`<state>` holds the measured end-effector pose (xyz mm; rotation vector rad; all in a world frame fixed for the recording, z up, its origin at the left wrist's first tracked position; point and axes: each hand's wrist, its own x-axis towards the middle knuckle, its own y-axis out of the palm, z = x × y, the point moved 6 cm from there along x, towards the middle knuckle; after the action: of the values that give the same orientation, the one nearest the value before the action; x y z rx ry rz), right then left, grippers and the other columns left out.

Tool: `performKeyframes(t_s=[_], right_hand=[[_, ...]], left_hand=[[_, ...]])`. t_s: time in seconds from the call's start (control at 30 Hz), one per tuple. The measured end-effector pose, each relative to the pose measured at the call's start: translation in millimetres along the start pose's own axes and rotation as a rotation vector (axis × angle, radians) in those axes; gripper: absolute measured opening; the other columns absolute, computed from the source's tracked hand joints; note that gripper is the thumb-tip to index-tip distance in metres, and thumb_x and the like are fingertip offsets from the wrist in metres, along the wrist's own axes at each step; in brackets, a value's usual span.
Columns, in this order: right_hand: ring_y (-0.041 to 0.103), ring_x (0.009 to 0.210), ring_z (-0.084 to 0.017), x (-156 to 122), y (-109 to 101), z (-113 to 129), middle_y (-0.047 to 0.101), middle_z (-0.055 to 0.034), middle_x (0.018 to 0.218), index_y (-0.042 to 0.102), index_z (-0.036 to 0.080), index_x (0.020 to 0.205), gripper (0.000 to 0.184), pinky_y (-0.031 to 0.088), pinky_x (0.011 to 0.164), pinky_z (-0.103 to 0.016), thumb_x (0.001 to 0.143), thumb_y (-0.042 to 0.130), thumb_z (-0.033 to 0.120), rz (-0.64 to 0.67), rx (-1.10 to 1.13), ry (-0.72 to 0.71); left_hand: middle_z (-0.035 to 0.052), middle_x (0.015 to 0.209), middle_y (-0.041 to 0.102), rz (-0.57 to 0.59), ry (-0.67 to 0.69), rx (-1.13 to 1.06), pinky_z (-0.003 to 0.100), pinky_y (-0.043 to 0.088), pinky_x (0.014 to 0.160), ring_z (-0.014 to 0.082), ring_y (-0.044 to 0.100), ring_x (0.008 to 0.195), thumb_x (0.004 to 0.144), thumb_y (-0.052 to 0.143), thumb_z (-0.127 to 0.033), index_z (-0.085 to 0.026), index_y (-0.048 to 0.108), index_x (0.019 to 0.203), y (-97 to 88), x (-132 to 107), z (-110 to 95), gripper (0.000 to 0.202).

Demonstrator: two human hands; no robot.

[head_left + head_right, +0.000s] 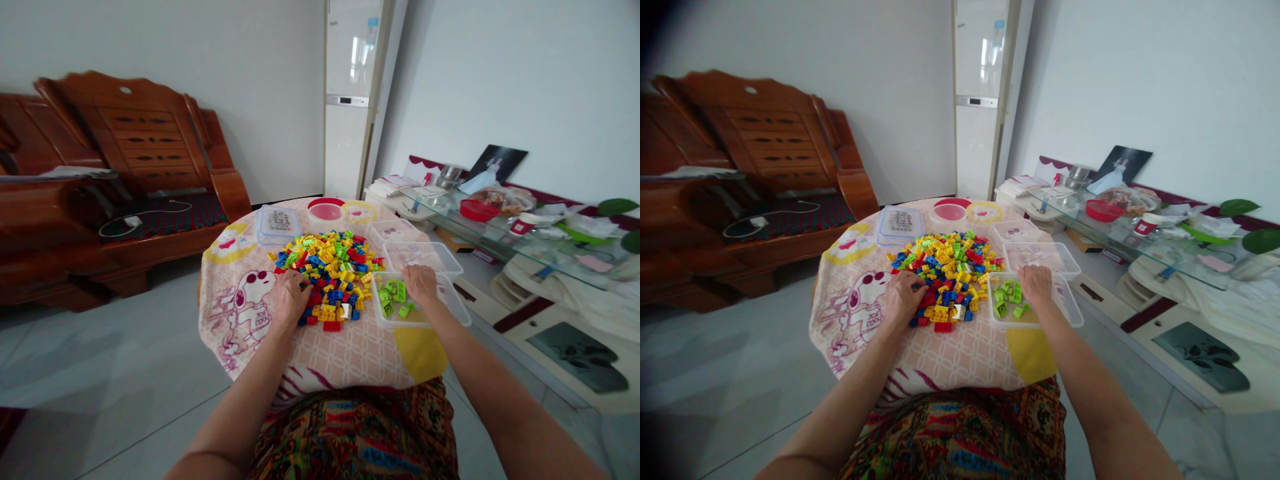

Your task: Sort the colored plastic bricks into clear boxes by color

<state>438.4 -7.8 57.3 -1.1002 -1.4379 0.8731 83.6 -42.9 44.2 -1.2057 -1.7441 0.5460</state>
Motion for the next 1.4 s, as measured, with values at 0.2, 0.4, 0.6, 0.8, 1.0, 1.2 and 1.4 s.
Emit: performKeyframes(t_s=[0.2,0.4,0.6,0.8,1.0,1.2,1.4], right_hand=[[0.066,0.096,-0.025,0,1,0,0.075,-0.016,0.102,0.074,0.012,0.099,0.052,0.036,0.087,-0.036,0.107,0.027,0.035,0.017,0.012,-0.004],[0.066,0.096,-0.025,0,2,-2,0.075,-0.0166,0.101,0.074,0.011,0.098,0.053,0.036,0.087,-0.035,0.107,0.027,0.034,0.012,0.007,-0.012],[0.066,0.095,-0.025,1,6,-3,0.075,-0.0158,0.101,0.074,0.012,0.097,0.053,0.035,0.087,-0.036,0.107,0.026,0.034,0.003,0.005,-0.014],[0.066,0.096,-0.025,1,5,-2,0.075,-0.016,0.1,0.073,0.012,0.097,0.052,0.035,0.087,-0.036,0.107,0.027,0.034,-0.005,-0.007,-0.009],[0.066,0.096,-0.025,0,5,-2,0.075,-0.0165,0.101,0.073,0.012,0.097,0.053,0.035,0.087,-0.036,0.107,0.025,0.034,-0.003,-0.012,-0.019],[0.066,0.096,-0.024,1,4,-1,0.075,-0.0157,0.102,0.073,0.012,0.098,0.052,0.035,0.086,-0.036,0.107,0.027,0.034,0.009,-0.007,-0.016],[0.066,0.097,-0.024,0,3,-1,0.075,-0.0158,0.101,0.073,0.011,0.097,0.053,0.035,0.085,-0.035,0.107,0.027,0.034,0.002,-0.012,-0.007]], left_hand=[[0.0075,0.105,0.072,-0.038,0.006,-0.094,0.04,0.045,0.098,0.0254,0.063,0.104,0.083,0.065,-0.024,-0.022,0.07,0.078,1.2,-1,-1,0.007],[0.007,0.096,0.074,-0.041,-0.061,-0.134,0.035,0.05,0.09,0.0231,0.067,0.093,0.083,0.055,-0.017,-0.022,0.074,0.088,3.6,5,14,0.02],[0.0081,0.105,0.073,0.005,-0.045,0.017,0.038,0.05,0.089,0.0281,0.066,0.103,0.08,0.062,-0.028,-0.024,0.079,0.093,6.8,0,11,0.021],[0.0074,0.102,0.072,0.032,-0.075,0.08,0.037,0.049,0.087,0.0275,0.065,0.103,0.079,0.064,-0.027,-0.025,0.077,0.088,7.8,-1,8,0.016],[0.007,0.095,0.072,-0.082,-0.057,-0.031,0.035,0.049,0.09,0.0239,0.066,0.096,0.085,0.055,-0.023,-0.023,0.073,0.085,-0.4,1,9,0.018],[0.0082,0.097,0.073,-0.026,-0.076,-0.007,0.036,0.049,0.088,0.0255,0.066,0.097,0.081,0.063,-0.027,-0.022,0.074,0.092,0.8,2,8,0.016],[0.0043,0.098,0.073,0.104,-0.13,0.089,0.03,0.048,0.085,0.0209,0.065,0.096,0.081,0.064,-0.027,-0.024,0.074,0.097,5.3,1,8,0.019]])
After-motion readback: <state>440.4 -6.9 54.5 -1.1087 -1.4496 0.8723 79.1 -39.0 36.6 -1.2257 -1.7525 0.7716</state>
